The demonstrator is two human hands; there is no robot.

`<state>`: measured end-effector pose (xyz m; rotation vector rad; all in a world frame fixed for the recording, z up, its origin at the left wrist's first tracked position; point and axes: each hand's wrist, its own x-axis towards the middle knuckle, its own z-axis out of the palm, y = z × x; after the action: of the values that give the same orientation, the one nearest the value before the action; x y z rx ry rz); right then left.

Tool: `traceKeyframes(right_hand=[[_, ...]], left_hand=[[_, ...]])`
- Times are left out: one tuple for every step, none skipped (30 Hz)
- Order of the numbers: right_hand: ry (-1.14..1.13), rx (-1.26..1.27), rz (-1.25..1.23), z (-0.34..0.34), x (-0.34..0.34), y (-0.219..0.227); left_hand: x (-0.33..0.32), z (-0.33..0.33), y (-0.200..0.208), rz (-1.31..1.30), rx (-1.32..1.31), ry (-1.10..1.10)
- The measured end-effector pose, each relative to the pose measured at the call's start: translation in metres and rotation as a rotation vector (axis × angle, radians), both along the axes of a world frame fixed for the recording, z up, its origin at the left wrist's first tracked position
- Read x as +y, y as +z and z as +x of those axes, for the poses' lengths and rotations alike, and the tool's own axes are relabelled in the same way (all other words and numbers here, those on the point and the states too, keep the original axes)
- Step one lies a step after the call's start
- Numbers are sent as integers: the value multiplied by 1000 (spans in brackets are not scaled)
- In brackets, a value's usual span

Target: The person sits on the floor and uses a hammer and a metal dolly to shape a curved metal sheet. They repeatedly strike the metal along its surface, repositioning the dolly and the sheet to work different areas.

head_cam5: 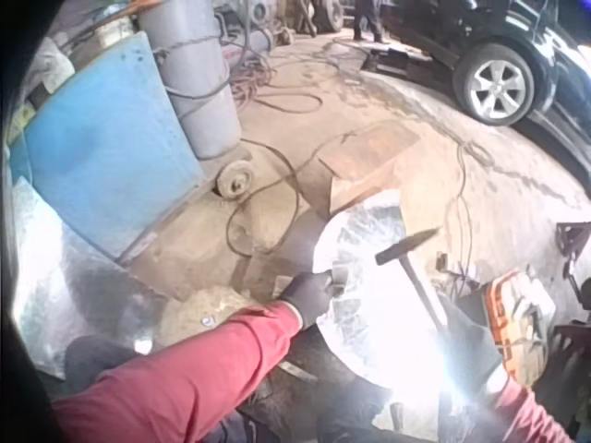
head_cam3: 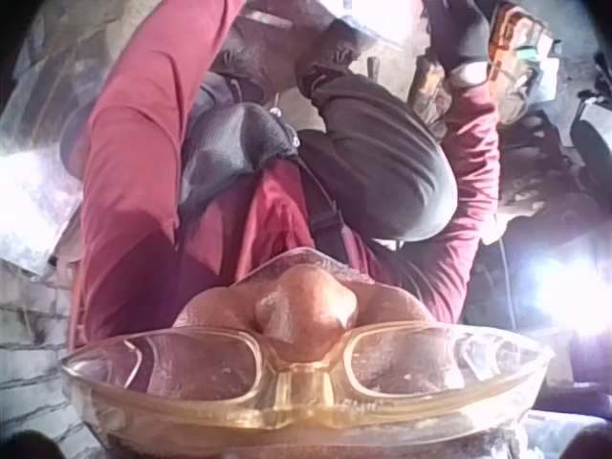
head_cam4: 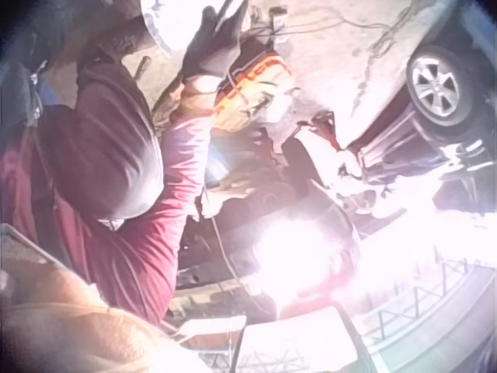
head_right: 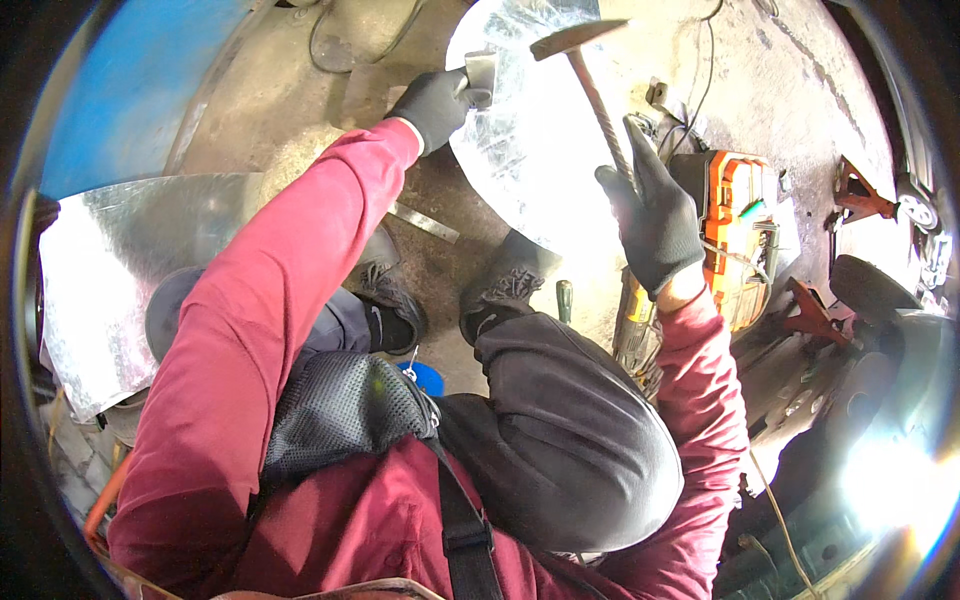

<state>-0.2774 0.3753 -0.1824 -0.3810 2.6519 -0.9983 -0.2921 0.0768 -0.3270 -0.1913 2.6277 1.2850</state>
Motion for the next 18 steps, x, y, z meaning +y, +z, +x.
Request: traceKeyframes(right_hand=[[14,4,-12,-5,-3,8],[-2,-49,-13,-10,-15,28],[-11,-103,-17,-15,-25,43],[-41,-39,-31,-13,-33,60],[-70,25,-46,-12,-40,75],[-94,89,-62,-10,-49,91],[-101,177,-137,-6,-54,92],[1,332,-114,-3,-47,75],[207,573,109,-6,-28,53],[362,752,293,-5,-19,24],[394,348,359,1,-28,15],[316,290,293,2,-33,14],[237,232,229,2,-38,17],[164,175,162,2,-41,17],[137,224,29,-3,-41,8],[133,250,40,3,-38,11],[178,311,74,3,-31,10],[225,388,103,-1,-26,9]], left_hand=[[2,-3,-1,-41,13,-18],[6,-1,11,1,6,1],[5,-2,10,-6,48,-12],[4,-3,9,-57,45,-7],[3,-1,10,-108,35,-2],[-2,2,1,-64,63,27],[-9,5,-10,-23,91,58],[-5,3,-18,43,126,63],[10,-3,-12,24,112,5],[13,-5,1,-36,92,-37],[10,-3,6,-99,66,-64],[8,-1,2,-33,33,-14],[4,-2,-3,12,54,-6],[-5,-3,-12,56,76,9],[-8,0,-22,111,85,18],[-9,3,-32,156,76,76],[-7,3,-36,164,72,86],[-5,3,-41,172,67,96]])
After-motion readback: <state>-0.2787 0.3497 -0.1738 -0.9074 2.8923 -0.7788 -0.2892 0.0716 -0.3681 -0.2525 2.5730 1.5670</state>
